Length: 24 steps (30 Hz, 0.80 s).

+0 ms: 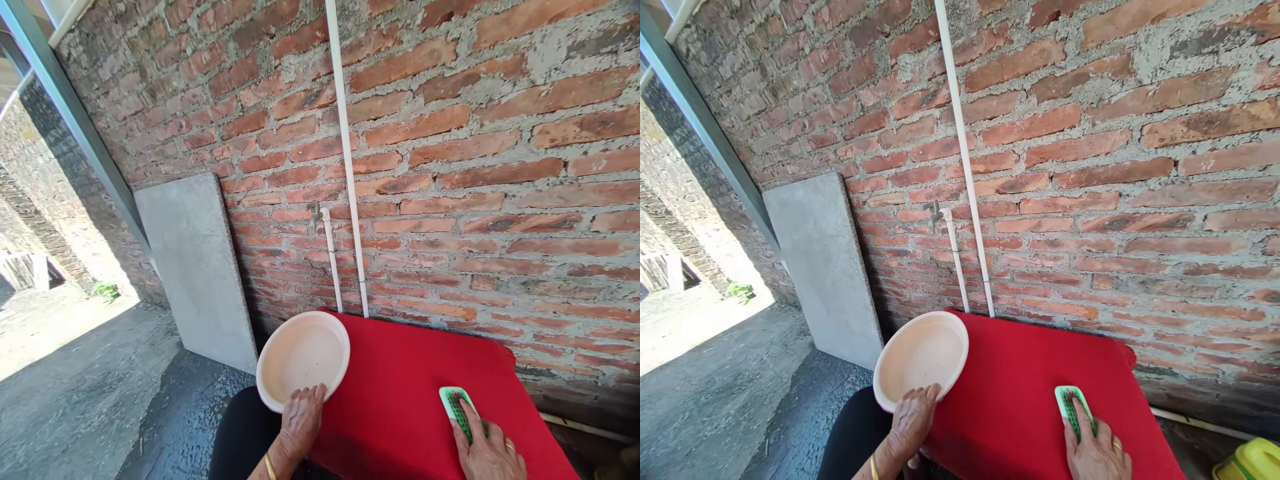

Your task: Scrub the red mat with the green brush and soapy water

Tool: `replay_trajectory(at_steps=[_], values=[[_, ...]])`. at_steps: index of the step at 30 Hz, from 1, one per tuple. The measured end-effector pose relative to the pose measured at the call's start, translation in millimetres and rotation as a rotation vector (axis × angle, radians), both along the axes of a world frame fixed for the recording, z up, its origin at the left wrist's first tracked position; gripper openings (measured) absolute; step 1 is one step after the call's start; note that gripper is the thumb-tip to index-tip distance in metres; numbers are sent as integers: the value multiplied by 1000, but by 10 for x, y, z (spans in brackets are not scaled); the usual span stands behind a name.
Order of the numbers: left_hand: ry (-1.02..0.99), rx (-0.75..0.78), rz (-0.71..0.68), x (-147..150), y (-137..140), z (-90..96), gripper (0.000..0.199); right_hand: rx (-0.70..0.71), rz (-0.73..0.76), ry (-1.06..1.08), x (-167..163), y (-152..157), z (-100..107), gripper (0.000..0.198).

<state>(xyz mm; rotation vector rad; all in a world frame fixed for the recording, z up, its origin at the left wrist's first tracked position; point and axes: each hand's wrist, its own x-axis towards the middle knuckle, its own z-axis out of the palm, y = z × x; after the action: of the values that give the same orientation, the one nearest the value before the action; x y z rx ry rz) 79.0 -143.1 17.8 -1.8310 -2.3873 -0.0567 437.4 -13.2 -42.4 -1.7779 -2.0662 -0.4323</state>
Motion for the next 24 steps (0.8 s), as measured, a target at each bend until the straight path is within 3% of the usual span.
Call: replay_trajectory(at_steps=[13, 16, 24], values=[[-73, -10, 137, 162, 653, 396, 43, -10, 12, 19, 10, -27, 14, 53], [-23, 21, 119, 170, 803, 362, 43, -14, 16, 8, 35, -14, -11, 54], [246, 202, 69, 332, 1093, 17, 29, -38, 11, -32, 59, 14, -6, 63]])
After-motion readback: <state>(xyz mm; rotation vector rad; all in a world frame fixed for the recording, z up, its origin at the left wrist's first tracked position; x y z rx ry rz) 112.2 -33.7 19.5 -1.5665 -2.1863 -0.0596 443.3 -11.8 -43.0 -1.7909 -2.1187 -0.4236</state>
